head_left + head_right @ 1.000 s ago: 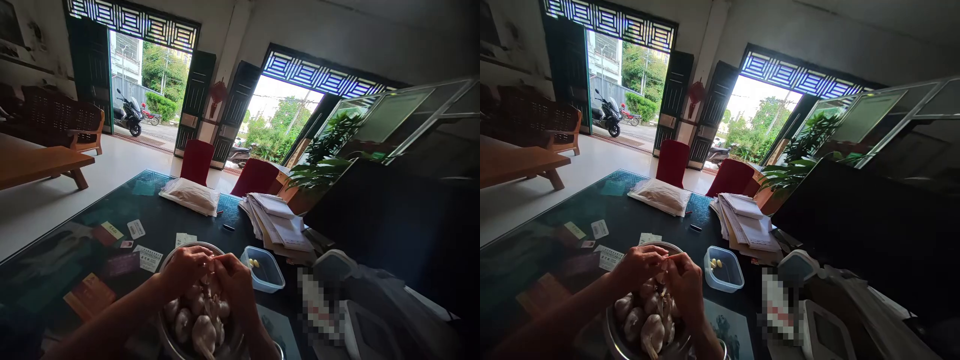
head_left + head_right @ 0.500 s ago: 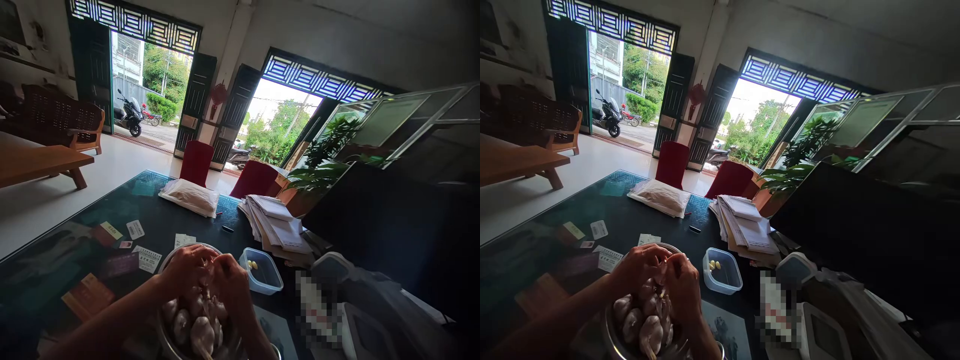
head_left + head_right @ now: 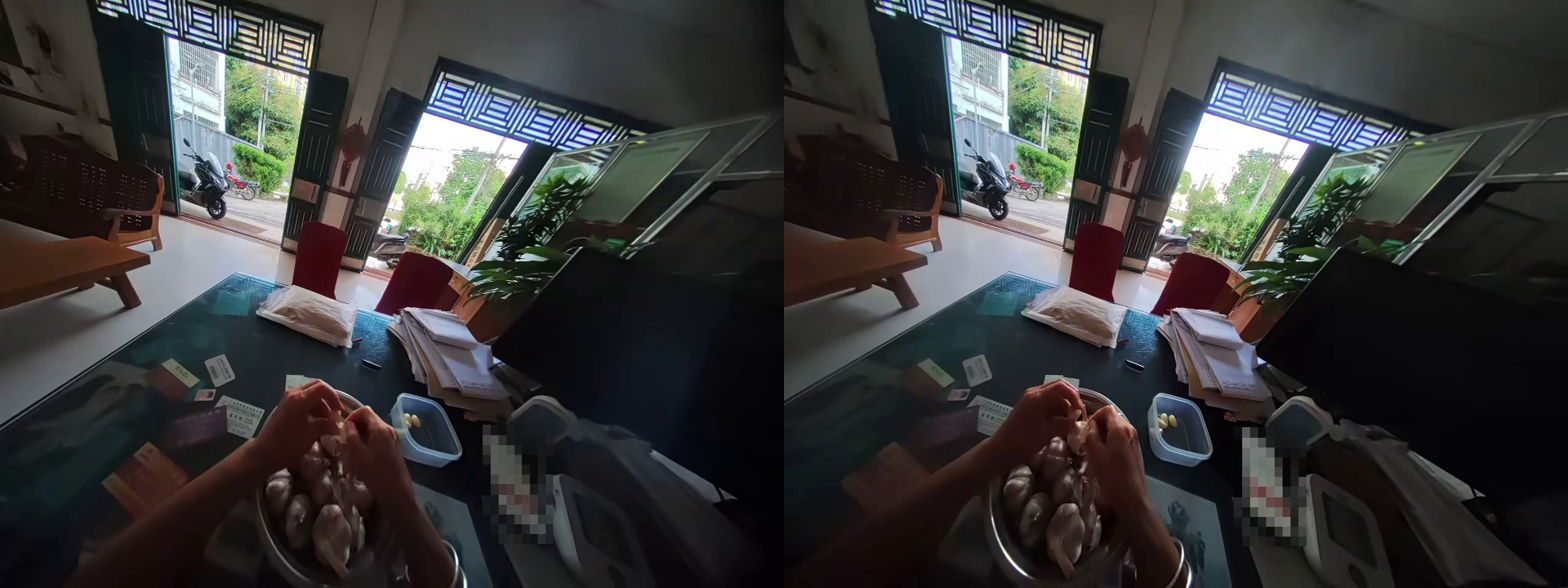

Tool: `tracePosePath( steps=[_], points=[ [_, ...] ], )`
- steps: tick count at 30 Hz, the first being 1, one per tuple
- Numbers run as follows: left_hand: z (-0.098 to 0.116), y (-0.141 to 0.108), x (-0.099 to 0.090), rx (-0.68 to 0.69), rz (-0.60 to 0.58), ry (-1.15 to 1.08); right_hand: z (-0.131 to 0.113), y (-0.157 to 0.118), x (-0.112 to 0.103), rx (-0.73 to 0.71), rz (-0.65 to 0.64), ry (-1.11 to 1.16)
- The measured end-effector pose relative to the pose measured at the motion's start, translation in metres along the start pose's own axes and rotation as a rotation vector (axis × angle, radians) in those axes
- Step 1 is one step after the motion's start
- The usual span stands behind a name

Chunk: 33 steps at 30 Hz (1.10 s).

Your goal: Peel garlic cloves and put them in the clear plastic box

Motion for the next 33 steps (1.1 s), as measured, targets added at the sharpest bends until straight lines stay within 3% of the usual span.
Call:
tracePosePath(
  steps=[9, 22, 27, 33],
  points=[
    [-0.003, -0.001, 0.0, -0.111, -0.152, 0.041, -0.001, 0.0, -0.004, -0.002, 0.047, 0.148],
    [-0.008, 0.002, 0.001, -0.123, -0.153, 0.004, -0.006, -0.002, -0.007, 0.089, -0.013, 0.468],
    [-0.01, 0.002, 0.0, -0.075, -0.13, 0.042, -0.007, -0.002, -0.007, 0.09, -0.024, 0.465],
    [-0.009, 0.002, -0.003, -0.013, -0.156, 0.067, -0.007, -0.001, -0.007, 0.042, 0.025, 0.278]
  ],
)
Point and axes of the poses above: each hand's wrist, its own y-axis towards the middle knuckle, its own x-axis out of the palm, z = x × y, the point moved 1 cm from there along y, towards the middle knuckle, and after that the axes turned 5 degrees about -x, right-handed, at the moved point
